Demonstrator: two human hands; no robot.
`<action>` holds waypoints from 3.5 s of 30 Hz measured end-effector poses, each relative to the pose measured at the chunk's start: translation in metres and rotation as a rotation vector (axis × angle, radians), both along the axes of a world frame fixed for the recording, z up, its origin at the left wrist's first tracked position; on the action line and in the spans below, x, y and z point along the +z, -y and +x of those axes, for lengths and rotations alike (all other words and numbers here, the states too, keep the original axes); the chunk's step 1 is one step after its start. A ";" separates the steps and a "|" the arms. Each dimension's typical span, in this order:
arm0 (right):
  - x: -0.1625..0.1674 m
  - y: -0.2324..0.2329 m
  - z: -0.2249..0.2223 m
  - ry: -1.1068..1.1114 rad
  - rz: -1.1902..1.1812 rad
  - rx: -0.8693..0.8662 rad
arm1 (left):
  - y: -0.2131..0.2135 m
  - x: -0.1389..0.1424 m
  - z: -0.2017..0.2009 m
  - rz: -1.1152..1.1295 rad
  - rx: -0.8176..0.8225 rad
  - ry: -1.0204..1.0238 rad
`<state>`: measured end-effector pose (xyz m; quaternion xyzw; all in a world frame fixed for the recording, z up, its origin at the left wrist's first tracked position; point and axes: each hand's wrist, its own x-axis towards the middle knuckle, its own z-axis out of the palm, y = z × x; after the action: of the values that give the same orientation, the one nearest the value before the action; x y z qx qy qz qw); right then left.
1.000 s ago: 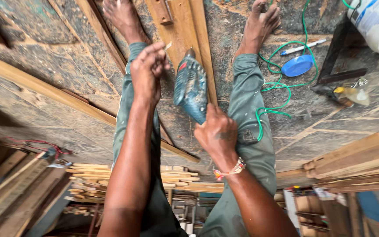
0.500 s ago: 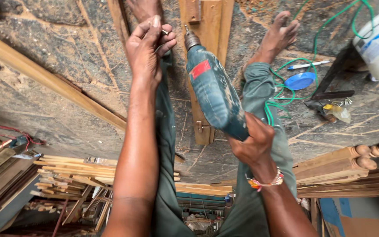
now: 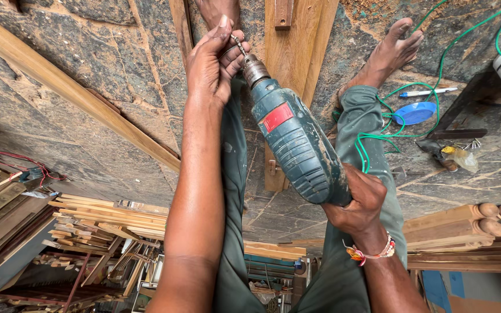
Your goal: The person uses a corded drill to make holes in a wooden frame. They then insert small wooden dowels into the drilled holes.
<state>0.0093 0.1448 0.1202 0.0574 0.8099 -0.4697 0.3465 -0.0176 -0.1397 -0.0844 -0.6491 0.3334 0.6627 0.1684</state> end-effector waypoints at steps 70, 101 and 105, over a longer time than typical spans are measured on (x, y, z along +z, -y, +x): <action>-0.017 0.072 -0.058 0.089 0.460 0.100 | -0.093 0.130 -0.069 -0.330 -1.041 -0.074; -0.032 0.089 -0.085 0.141 0.589 0.354 | -0.086 0.121 -0.078 -0.392 -0.830 0.017; -0.036 0.087 -0.084 0.123 0.611 0.379 | -0.087 0.115 -0.072 -0.378 -0.796 0.034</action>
<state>-0.0751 0.0581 0.0839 0.0351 0.8868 -0.1290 0.4424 -0.0900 -0.0522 0.0309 -0.5003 0.6699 0.4630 0.2943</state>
